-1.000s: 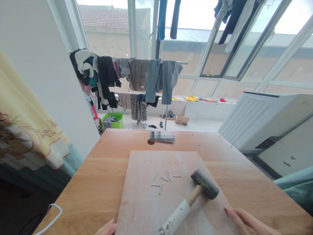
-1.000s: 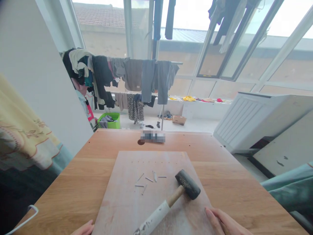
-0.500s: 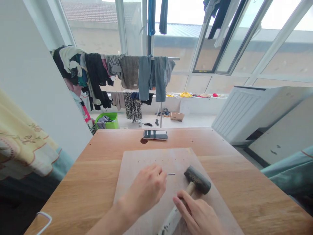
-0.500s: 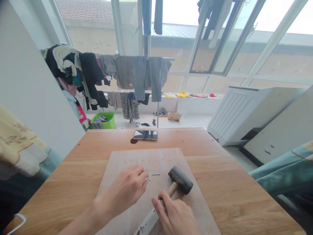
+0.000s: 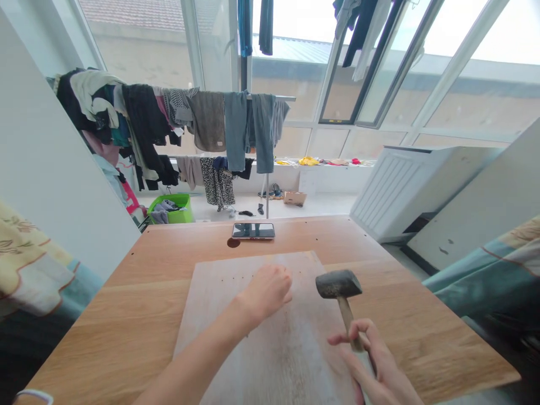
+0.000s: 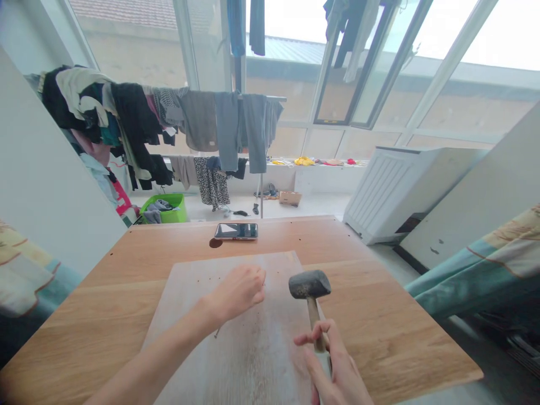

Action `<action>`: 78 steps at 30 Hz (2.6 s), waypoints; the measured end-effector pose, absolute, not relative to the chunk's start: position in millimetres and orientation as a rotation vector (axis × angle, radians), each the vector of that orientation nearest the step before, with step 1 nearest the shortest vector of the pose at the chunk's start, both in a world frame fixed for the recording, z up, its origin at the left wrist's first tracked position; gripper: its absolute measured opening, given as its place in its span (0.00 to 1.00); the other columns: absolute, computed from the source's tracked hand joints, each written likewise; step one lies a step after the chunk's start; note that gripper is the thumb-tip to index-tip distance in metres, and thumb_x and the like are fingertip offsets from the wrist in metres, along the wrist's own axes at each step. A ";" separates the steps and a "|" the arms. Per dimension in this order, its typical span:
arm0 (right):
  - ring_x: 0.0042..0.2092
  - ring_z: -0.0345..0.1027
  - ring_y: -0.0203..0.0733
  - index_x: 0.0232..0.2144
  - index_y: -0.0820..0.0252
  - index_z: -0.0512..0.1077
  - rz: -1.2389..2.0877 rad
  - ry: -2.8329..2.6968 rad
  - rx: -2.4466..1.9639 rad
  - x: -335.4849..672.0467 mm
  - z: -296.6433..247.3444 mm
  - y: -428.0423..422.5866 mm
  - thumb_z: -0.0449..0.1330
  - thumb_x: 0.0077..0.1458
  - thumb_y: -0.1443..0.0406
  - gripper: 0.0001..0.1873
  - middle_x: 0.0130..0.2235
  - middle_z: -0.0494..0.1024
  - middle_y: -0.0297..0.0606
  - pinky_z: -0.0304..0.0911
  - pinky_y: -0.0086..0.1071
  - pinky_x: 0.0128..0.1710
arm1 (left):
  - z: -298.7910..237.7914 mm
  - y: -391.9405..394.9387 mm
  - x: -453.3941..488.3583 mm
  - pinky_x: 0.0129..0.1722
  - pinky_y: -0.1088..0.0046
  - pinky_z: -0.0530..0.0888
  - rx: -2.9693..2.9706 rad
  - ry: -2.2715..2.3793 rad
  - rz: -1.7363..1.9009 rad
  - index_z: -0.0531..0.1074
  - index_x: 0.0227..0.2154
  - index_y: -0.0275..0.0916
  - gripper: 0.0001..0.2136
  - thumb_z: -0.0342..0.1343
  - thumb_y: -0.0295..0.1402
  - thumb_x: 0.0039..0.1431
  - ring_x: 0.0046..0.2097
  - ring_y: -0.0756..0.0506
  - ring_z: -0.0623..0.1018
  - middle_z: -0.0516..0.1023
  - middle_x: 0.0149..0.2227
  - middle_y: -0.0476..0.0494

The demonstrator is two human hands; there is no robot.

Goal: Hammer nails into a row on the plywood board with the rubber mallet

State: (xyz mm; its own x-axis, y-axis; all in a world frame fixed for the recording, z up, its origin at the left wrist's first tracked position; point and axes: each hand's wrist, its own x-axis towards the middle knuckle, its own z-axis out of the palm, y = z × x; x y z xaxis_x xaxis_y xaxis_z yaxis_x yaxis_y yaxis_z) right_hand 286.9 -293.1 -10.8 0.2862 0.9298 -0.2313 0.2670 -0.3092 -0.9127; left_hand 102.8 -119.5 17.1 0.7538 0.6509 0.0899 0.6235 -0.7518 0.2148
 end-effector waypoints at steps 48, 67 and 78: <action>0.14 0.54 0.27 0.53 0.57 0.62 1.170 -1.115 -1.578 291.9 13.2 -243.0 0.56 0.61 0.50 0.25 0.23 0.63 0.19 0.52 0.20 0.09 | -32.5 -87.8 148.8 0.38 0.73 0.74 1.882 0.890 0.946 0.74 0.39 0.38 0.10 0.60 0.22 0.54 0.33 0.47 0.81 0.82 0.30 0.48; 0.13 0.53 0.27 0.53 0.56 0.63 1.158 -1.142 -1.570 282.3 19.1 -237.9 0.56 0.60 0.51 0.24 0.22 0.63 0.19 0.51 0.20 0.08 | -31.1 -86.9 149.7 0.35 0.74 0.73 1.843 0.884 0.972 0.76 0.40 0.38 0.12 0.61 0.20 0.53 0.31 0.48 0.80 0.82 0.29 0.50; 0.13 0.54 0.27 0.50 0.57 0.65 1.167 -1.170 -1.626 283.6 10.9 -237.9 0.56 0.59 0.50 0.23 0.22 0.64 0.20 0.51 0.20 0.09 | -31.3 -86.7 149.5 0.35 0.75 0.73 1.846 0.860 0.981 0.77 0.41 0.38 0.15 0.59 0.18 0.51 0.30 0.49 0.79 0.82 0.28 0.51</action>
